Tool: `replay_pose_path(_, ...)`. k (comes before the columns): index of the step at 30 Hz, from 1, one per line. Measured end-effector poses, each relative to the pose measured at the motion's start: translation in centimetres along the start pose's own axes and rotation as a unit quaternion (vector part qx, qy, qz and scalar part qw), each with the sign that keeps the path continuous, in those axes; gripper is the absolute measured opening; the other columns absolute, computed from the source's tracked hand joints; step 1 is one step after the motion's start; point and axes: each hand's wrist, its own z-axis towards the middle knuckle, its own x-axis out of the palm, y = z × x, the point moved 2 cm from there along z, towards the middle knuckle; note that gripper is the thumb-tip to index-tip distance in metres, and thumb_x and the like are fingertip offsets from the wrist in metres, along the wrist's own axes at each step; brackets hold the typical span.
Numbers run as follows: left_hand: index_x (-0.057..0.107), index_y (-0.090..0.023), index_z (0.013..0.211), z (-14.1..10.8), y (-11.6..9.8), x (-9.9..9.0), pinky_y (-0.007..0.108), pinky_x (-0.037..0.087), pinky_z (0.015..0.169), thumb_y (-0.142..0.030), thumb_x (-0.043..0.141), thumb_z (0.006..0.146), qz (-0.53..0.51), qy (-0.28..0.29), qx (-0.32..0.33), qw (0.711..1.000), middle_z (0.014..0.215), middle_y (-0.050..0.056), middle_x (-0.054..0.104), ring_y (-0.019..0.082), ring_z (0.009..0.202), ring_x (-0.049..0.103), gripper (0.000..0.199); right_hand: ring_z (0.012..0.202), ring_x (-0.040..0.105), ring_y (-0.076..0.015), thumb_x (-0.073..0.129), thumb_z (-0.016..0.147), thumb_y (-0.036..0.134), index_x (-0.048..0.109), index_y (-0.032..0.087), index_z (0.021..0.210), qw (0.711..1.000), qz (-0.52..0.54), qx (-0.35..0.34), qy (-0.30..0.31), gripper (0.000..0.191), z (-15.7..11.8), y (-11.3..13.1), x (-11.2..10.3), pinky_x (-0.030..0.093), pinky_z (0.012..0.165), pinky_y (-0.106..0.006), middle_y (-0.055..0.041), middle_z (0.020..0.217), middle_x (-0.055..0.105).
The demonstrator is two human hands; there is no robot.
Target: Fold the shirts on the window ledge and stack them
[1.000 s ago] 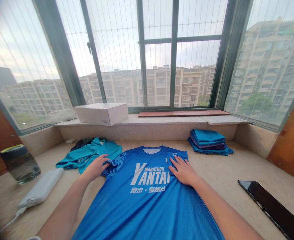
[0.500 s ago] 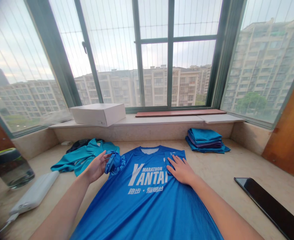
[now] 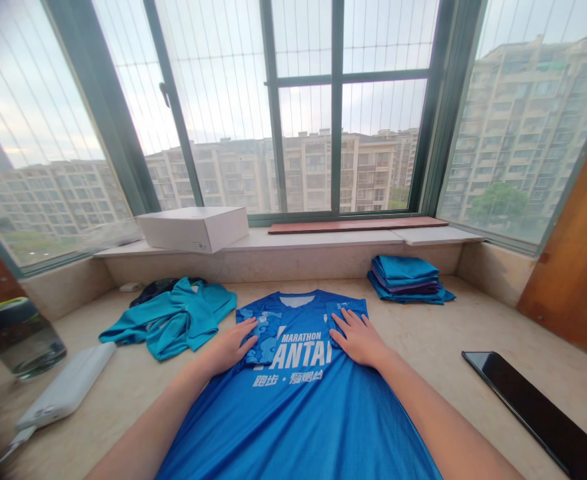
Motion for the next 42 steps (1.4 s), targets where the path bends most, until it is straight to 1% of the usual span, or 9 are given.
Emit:
replay_pose_path(9, 0.066, -0.021, 0.127, 1.7, 1.2, -3.1, 0.055, 0.018, 0.122, -0.031, 0.047, 0.092, 0.155, -0.001, -0.094, 0.983, 0.147, 0.015, 0.055, 0.034, 0.144, 0.04, 0.042, 0.154, 0.012, -0.0297, 0.021, 0.1, 0.064, 0.026, 0.025, 0.159, 1.0, 0.015, -0.005, -0.003, 0.071, -0.4, 0.6, -0.7, 0.009, 0.123, -0.056, -0.0085, 0.167, 0.016)
replay_pose_path(14, 0.05, -0.011, 0.146, 3.7, -1.0, -0.6, 0.045, 0.027, 0.12, -0.043, 0.037, 0.097, 0.134, 0.034, -0.079, 0.987, 0.157, 0.019, 0.039, 0.032, 0.147, 0.035, 0.06, 0.154, 0.013, -0.0293, 0.016, 0.1, 0.067, 0.034, 0.026, 0.157, 0.996, 0.037, -0.079, -0.003, 0.072, -1.3, 1.1, -1.9, 0.001, 0.123, -0.057, -0.0068, 0.166, 0.022)
replay_pose_path(18, 0.034, -0.01, 0.155, 4.8, -1.2, 1.3, 0.051, 0.017, 0.122, -0.054, 0.027, 0.099, 0.127, 0.046, -0.085, 0.987, 0.164, 0.018, 0.022, 0.033, 0.153, 0.017, 0.072, 0.155, 0.012, -0.0289, 0.011, 0.099, 0.069, 0.031, 0.025, 0.158, 0.995, 0.054, -0.087, 0.005, 0.076, -1.6, 0.8, -2.0, 0.004, 0.123, -0.055, -0.007, 0.166, 0.02)
replay_pose_path(24, 0.033, -0.01, 0.156, 7.2, -0.4, 1.0, 0.05, 0.014, 0.122, -0.051, 0.026, 0.1, 0.129, 0.072, -0.066, 0.987, 0.164, 0.018, 0.022, 0.032, 0.153, 0.016, 0.069, 0.155, 0.01, -0.0305, 0.02, 0.099, 0.07, 0.028, 0.026, 0.159, 0.997, 0.04, -0.071, 0.017, 0.075, -0.9, 0.7, -2.3, 0.006, 0.124, -0.052, -0.0064, 0.168, 0.017)
replay_pose_path(28, 0.03, -0.01, 0.157, 7.3, -2.2, -0.5, 0.052, 0.014, 0.122, -0.044, 0.023, 0.103, 0.122, 0.037, -0.06, 0.99, 0.164, 0.019, 0.023, 0.031, 0.153, 0.018, 0.064, 0.139, 0.042, -0.0327, 0.051, 0.1, 0.052, 0.05, 0.025, 0.145, 0.995, 0.048, -0.086, -0.017, 0.052, -1.4, 1.7, -4.8, 0.032, 0.115, -0.056, -0.0108, 0.155, 0.042)
replay_pose_path(30, 0.029, -0.011, 0.157, 6.2, -3.6, -1.6, 0.05, 0.014, 0.123, -0.041, 0.022, 0.104, 0.12, 0.013, -0.048, 0.992, 0.164, 0.018, 0.024, 0.029, 0.154, 0.017, 0.062, 0.118, 0.059, -0.0279, 0.062, 0.097, 0.04, 0.057, 0.019, 0.133, 0.994, 0.053, -0.086, -0.036, 0.042, -2.2, 2.3, -6.3, 0.051, 0.099, -0.051, -0.0105, 0.137, 0.057)
replay_pose_path(33, 0.039, -0.013, 0.153, 2.1, -5.4, -3.0, 0.049, 0.019, 0.123, -0.041, 0.03, 0.103, 0.118, -0.006, 0.0, 0.993, 0.162, 0.015, 0.033, 0.028, 0.152, 0.026, 0.058, 0.108, 0.064, -0.0239, 0.063, 0.097, 0.037, 0.059, 0.018, 0.128, 0.992, 0.06, -0.09, -0.063, 0.036, -4.4, 2.8, -7.7, 0.056, 0.09, -0.045, -0.0094, 0.129, 0.061)
replay_pose_path(37, 0.058, -0.023, 0.139, -6.3, -6.8, -3.1, 0.047, 0.028, 0.122, -0.043, 0.039, 0.101, 0.123, -0.048, 0.101, 0.986, 0.151, 0.007, 0.052, 0.027, 0.143, 0.044, 0.047, 0.129, 0.054, -0.0293, 0.049, 0.103, 0.04, 0.059, 0.023, 0.137, 0.988, 0.067, -0.107, -0.092, 0.04, -9.9, 2.3, -7.0, 0.044, 0.11, -0.05, -0.0111, 0.145, 0.055)
replay_pose_path(42, 0.039, -0.022, 0.154, -11.3, -7.2, -0.3, 0.052, 0.028, 0.121, -0.055, 0.038, 0.1, 0.113, -0.008, 0.041, 0.993, 0.159, 0.01, 0.039, 0.032, 0.148, 0.033, 0.064, 0.151, 0.026, -0.0301, 0.039, 0.101, 0.06, 0.043, 0.032, 0.152, 0.985, 0.086, -0.137, -0.064, 0.059, -15.9, 1.4, -3.0, 0.023, 0.124, -0.05, -0.0035, 0.165, 0.028)
